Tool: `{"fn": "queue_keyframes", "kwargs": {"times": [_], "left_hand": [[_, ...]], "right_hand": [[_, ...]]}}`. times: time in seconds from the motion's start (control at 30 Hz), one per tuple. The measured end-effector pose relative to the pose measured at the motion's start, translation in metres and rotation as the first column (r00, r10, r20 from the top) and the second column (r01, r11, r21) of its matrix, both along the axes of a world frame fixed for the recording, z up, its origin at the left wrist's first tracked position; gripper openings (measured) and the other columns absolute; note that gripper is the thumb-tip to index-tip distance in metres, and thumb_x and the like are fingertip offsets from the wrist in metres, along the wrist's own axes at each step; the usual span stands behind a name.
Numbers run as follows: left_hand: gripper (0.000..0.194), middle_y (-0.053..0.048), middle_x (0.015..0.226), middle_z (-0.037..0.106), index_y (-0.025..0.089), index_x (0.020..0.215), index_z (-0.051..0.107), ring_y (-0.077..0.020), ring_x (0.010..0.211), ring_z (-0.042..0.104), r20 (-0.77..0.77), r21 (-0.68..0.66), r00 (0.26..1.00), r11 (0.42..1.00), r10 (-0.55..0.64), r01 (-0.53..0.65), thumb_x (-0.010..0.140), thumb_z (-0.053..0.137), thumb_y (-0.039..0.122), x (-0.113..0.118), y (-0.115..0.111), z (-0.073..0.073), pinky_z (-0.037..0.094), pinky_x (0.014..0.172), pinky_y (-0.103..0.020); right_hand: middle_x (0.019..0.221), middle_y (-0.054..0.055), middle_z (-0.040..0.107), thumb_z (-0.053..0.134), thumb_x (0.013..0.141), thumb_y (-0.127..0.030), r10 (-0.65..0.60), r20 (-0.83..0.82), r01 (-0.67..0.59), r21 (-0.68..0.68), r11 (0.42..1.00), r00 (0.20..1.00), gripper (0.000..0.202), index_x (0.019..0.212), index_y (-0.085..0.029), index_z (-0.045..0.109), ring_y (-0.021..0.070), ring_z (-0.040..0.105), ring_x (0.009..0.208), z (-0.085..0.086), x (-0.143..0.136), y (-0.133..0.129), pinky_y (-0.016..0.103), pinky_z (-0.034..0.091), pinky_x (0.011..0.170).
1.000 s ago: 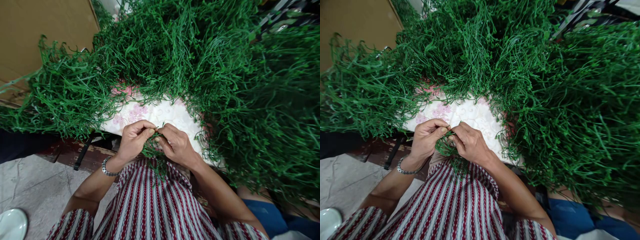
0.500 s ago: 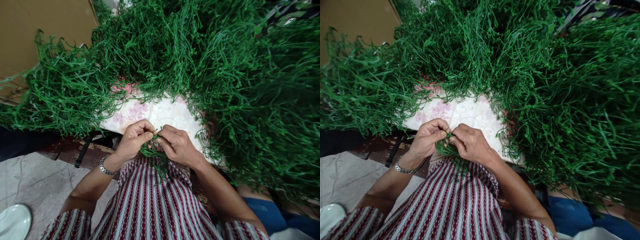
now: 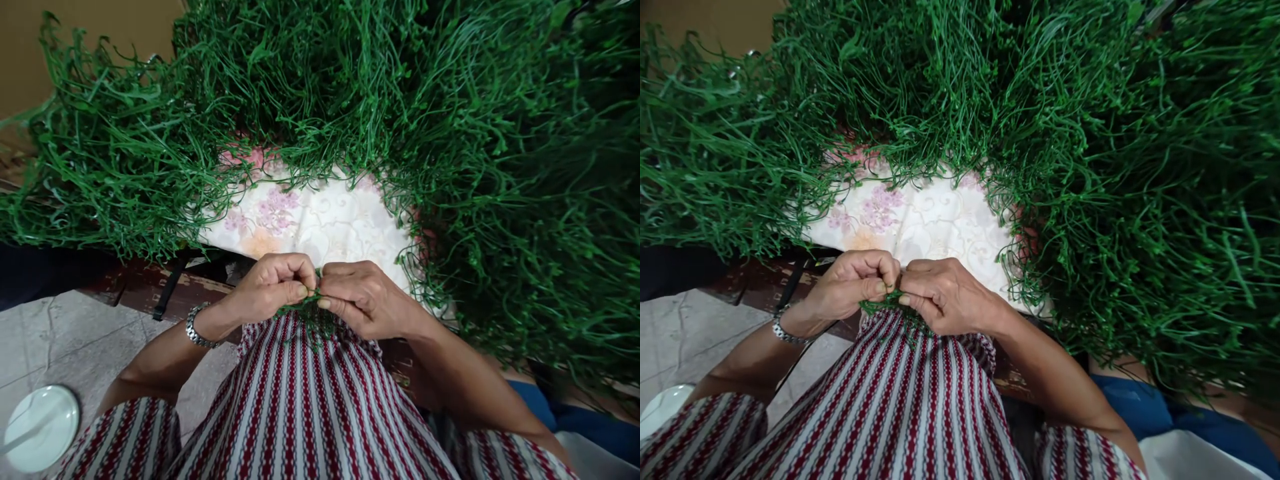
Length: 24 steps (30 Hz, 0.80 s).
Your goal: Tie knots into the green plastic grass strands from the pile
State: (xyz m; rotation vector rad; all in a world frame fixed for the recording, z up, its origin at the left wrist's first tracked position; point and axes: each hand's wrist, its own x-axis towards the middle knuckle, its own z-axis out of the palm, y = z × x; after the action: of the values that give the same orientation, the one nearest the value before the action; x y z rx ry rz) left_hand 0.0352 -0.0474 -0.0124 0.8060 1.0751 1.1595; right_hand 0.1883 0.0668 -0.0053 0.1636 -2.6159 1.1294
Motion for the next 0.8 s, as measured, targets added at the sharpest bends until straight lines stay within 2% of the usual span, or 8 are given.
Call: {"fn": "queue_keyframes", "kwargs": {"times": [0.17, 0.3, 0.5, 0.6, 0.67, 0.7, 0.73, 0.8], "left_hand": [[0.012, 0.001, 0.059, 0.045, 0.015, 0.067, 0.055, -0.0075, 0.053, 0.034, 0.001, 0.012, 0.998, 0.998, -0.061, 0.061, 0.073, 0.060, 0.023, 0.001, -0.005, 0.005, 0.024, 0.048, -0.022], [0.010, 0.002, 0.057, 0.046, 0.015, 0.067, 0.056, -0.0066, 0.047, 0.037, 0.098, -0.039, 0.995, 0.999, -0.010, 0.014, 0.072, 0.062, 0.022, 0.004, -0.001, 0.006, 0.025, 0.044, -0.021], [0.009, 0.000, 0.057, 0.049, 0.014, 0.061, 0.059, -0.0081, 0.053, 0.040, 0.045, -0.044, 0.998, 0.998, 0.040, -0.038, 0.066, 0.065, 0.019, 0.001, -0.003, 0.005, 0.028, 0.048, -0.022], [0.009, -0.001, 0.058, 0.053, 0.017, 0.060, 0.061, -0.0103, 0.055, 0.046, -0.015, 0.025, 0.975, 0.975, 0.222, -0.222, 0.066, 0.067, 0.019, -0.018, -0.010, 0.011, 0.035, 0.051, -0.024], [0.008, 0.000, 0.055, 0.053, 0.018, 0.061, 0.062, -0.0106, 0.054, 0.047, -0.016, 0.181, 0.895, 0.882, 0.445, -0.435, 0.068, 0.067, 0.019, -0.029, -0.012, 0.013, 0.037, 0.052, -0.025], [0.006, -0.001, 0.056, 0.054, 0.018, 0.063, 0.063, -0.0110, 0.055, 0.049, -0.045, 0.187, 0.906, 0.894, 0.421, -0.406, 0.066, 0.067, 0.015, -0.032, -0.011, 0.013, 0.038, 0.052, -0.025], [0.005, -0.002, 0.059, 0.057, 0.016, 0.064, 0.064, -0.0114, 0.056, 0.050, -0.052, 0.144, 0.953, 0.947, 0.298, -0.289, 0.066, 0.068, 0.015, -0.033, -0.009, 0.012, 0.037, 0.051, -0.025], [0.007, -0.002, 0.057, 0.056, 0.015, 0.065, 0.063, -0.0107, 0.053, 0.050, 0.018, 0.075, 0.974, 0.972, 0.224, -0.224, 0.066, 0.069, 0.018, -0.028, -0.003, 0.008, 0.037, 0.050, -0.025]], "right_hand": [[0.060, -0.001, 0.040, 0.038, 0.090, -0.020, 0.051, 0.010, -0.051, 0.000, 0.999, 0.999, 0.030, 0.061, -0.017, 0.043, 0.0096, 0.040, 0.059, 0.005, 0.006, -0.002, 0.022, 0.033, 0.056], [0.060, 0.000, 0.041, 0.041, 0.089, -0.020, 0.001, 0.006, -0.001, 0.036, 0.999, 1.000, 0.026, 0.065, -0.016, 0.046, 0.0099, 0.040, 0.060, 0.005, 0.006, -0.002, 0.023, 0.033, 0.055], [0.060, 0.000, 0.042, 0.039, 0.090, -0.023, 0.035, 0.018, -0.036, 0.032, 0.999, 0.999, 0.029, 0.062, -0.017, 0.045, 0.0101, 0.041, 0.059, 0.002, 0.008, -0.001, 0.023, 0.034, 0.055], [0.056, -0.001, 0.043, 0.043, 0.089, -0.020, -0.048, 0.010, 0.048, -0.021, 0.999, 0.999, 0.026, 0.064, -0.018, 0.048, 0.0098, 0.041, 0.056, 0.002, 0.021, 0.009, 0.023, 0.034, 0.053], [0.057, -0.001, 0.045, 0.047, 0.087, -0.018, -0.149, 0.001, 0.149, -0.032, 0.988, 0.989, 0.019, 0.069, -0.018, 0.052, 0.0093, 0.042, 0.055, 0.002, 0.029, 0.016, 0.022, 0.033, 0.051], [0.058, 0.000, 0.047, 0.049, 0.087, -0.018, -0.175, 0.005, 0.175, -0.020, 0.984, 0.985, 0.015, 0.072, -0.017, 0.054, 0.0093, 0.042, 0.056, 0.001, 0.031, 0.018, 0.022, 0.033, 0.051], [0.060, 0.000, 0.048, 0.049, 0.086, -0.018, -0.181, 0.015, 0.181, -0.010, 0.983, 0.983, 0.013, 0.075, -0.017, 0.056, 0.0097, 0.044, 0.057, 0.001, 0.032, 0.019, 0.023, 0.034, 0.052], [0.063, 0.001, 0.050, 0.048, 0.087, -0.020, -0.185, 0.030, 0.185, -0.006, 0.983, 0.982, 0.013, 0.078, -0.016, 0.057, 0.0106, 0.046, 0.061, 0.001, 0.029, 0.018, 0.023, 0.037, 0.055]]}}
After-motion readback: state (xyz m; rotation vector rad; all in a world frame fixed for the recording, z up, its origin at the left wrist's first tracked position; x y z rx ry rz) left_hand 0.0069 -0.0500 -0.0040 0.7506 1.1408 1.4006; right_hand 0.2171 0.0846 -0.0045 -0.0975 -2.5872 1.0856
